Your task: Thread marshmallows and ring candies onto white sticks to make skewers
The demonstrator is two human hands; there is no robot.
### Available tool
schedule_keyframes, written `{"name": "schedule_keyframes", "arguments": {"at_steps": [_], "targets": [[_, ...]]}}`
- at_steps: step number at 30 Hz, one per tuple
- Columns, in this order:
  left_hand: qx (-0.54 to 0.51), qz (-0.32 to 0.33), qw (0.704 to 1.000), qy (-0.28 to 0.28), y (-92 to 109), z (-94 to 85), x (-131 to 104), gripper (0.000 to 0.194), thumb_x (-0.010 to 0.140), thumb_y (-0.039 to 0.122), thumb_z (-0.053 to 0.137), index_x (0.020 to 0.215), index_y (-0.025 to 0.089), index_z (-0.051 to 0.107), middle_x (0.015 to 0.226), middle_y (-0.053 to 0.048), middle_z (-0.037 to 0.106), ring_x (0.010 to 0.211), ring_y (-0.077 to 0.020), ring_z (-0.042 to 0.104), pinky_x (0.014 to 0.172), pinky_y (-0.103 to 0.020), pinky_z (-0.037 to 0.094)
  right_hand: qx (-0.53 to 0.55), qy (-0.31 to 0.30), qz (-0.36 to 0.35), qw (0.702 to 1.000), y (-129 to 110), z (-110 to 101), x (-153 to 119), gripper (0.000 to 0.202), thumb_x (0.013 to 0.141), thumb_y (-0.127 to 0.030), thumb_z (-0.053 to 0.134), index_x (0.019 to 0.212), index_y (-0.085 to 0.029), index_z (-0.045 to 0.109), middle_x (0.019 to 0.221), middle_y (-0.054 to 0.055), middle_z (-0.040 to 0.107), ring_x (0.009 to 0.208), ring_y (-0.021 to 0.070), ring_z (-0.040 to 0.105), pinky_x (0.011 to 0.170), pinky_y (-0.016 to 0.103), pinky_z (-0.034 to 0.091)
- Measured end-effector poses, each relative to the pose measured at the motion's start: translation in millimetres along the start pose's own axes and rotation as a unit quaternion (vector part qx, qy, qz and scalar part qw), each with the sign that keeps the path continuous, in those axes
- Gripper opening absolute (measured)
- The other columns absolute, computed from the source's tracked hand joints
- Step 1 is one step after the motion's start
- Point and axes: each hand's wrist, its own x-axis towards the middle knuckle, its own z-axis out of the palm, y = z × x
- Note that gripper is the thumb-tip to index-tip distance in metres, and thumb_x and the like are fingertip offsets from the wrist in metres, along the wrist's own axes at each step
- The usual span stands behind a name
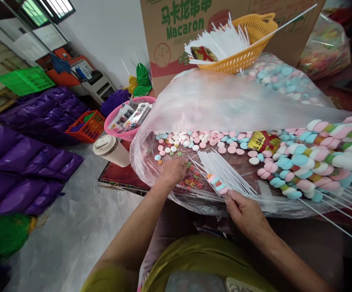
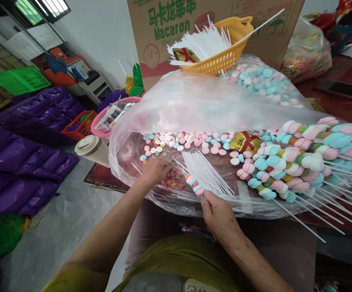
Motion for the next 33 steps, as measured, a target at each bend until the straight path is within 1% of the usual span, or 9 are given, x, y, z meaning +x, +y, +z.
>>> {"name": "schedule_keyframes", "arguments": {"at_steps": [3,5,7,10,14,18,23,27,33], "targets": [[-0.019,0.023,1.000,-0.007,-3.9,1.0,9.7,0.016,0.074,0.020,0.054,0.081,0.020,0.068,0.091,-0.005,0.066,0.086,-0.0194,0.060,0.075,-0.029,0.045,-0.009,0.006,-0.004,1.000,2.9,-3.2,-3.6,0.031,0.085,-0.034,0.036,0.057,-0.021,0.037,0.047,-0.005,0.040,0.046,0.0098,0.035,0.046,0.021,0.028],[-0.139,-0.003,0.990,0.028,-6.0,-0.8,4.6,0.011,0.072,0.020,0.057,0.077,0.018,0.067,0.083,-0.004,0.066,0.077,-0.0160,0.060,0.071,-0.027,0.047,-0.020,0.003,-0.017,1.000,2.2,-6.1,-7.4,0.031,0.086,-0.033,0.036,0.057,-0.021,0.037,0.048,-0.004,0.042,0.045,0.0098,0.035,0.046,0.022,0.027],[-0.322,-0.063,0.943,0.053,-3.9,-3.6,-8.9,0.012,0.070,0.025,0.061,0.077,0.016,0.064,0.071,-0.002,0.065,0.065,-0.0131,0.060,0.063,-0.025,0.048,-0.028,-0.011,-0.039,0.999,-2.0,-7.5,-11.1,0.030,0.087,-0.030,0.036,0.058,-0.021,0.040,0.051,-0.002,0.047,0.047,0.0101,0.039,0.048,0.022,0.029],[-0.499,-0.121,0.858,0.021,9.1,-3.9,-39.4,0.021,0.065,0.031,0.067,0.077,0.014,0.063,0.061,0.000,0.063,0.055,-0.0115,0.058,0.056,-0.024,0.049,-0.050,-0.039,-0.059,0.996,-10.9,-4.5,-15.0,0.027,0.087,-0.025,0.034,0.063,-0.020,0.046,0.058,0.001,0.055,0.052,0.0115,0.046,0.053,0.024,0.030],[-0.542,-0.168,0.821,0.058,27.2,8.5,-76.9,0.019,0.065,0.030,0.068,0.075,0.013,0.064,0.061,0.000,0.064,0.056,-0.0111,0.059,0.057,-0.024,0.049,-0.115,-0.099,-0.059,0.987,-17.0,4.0,-19.5,0.023,0.086,-0.020,0.034,0.071,-0.019,0.051,0.064,0.003,0.060,0.055,0.0139,0.053,0.052,0.026,0.027],[-0.549,-0.197,0.803,0.126,30.1,18.6,-89.8,0.018,0.065,0.028,0.068,0.076,0.014,0.065,0.062,0.001,0.064,0.057,-0.0108,0.059,0.058,-0.023,0.050,-0.176,-0.128,-0.078,0.973,-17.3,8.0,-24.0,0.020,0.083,-0.015,0.036,0.074,-0.019,0.053,0.067,0.002,0.062,0.058,0.0160,0.057,0.051,0.027,0.024],[-0.546,-0.205,0.801,0.138,25.2,15.6,-84.5,0.019,0.061,0.025,0.070,0.075,0.014,0.067,0.064,0.000,0.066,0.059,-0.0111,0.060,0.059,-0.023,0.051,-0.194,-0.095,-0.106,0.971,-17.1,7.8,-24.8,0.020,0.083,-0.014,0.037,0.071,-0.020,0.052,0.063,0.001,0.061,0.056,0.0156,0.058,0.050,0.027,0.024],[-0.564,-0.215,0.780,0.166,19.3,10.5,-80.1,0.020,0.062,0.027,0.069,0.076,0.014,0.066,0.066,0.001,0.066,0.059,-0.0118,0.061,0.060,-0.024,0.052,-0.171,-0.060,-0.121,0.976,-14.7,6.9,-22.2,0.020,0.085,-0.018,0.036,0.073,-0.020,0.052,0.062,0.000,0.061,0.054,0.0147,0.059,0.050,0.026,0.027],[-0.428,-0.169,0.878,0.131,22.9,17.6,-89.6,0.017,0.070,0.024,0.062,0.083,0.014,0.067,0.078,-0.003,0.069,0.073,-0.0154,0.064,0.069,-0.025,0.052,-0.198,-0.095,-0.096,0.971,-19.6,10.4,-22.2,0.020,0.082,-0.012,0.037,0.074,-0.019,0.054,0.065,0.002,0.063,0.055,0.0169,0.059,0.049,0.028,0.025]]}}
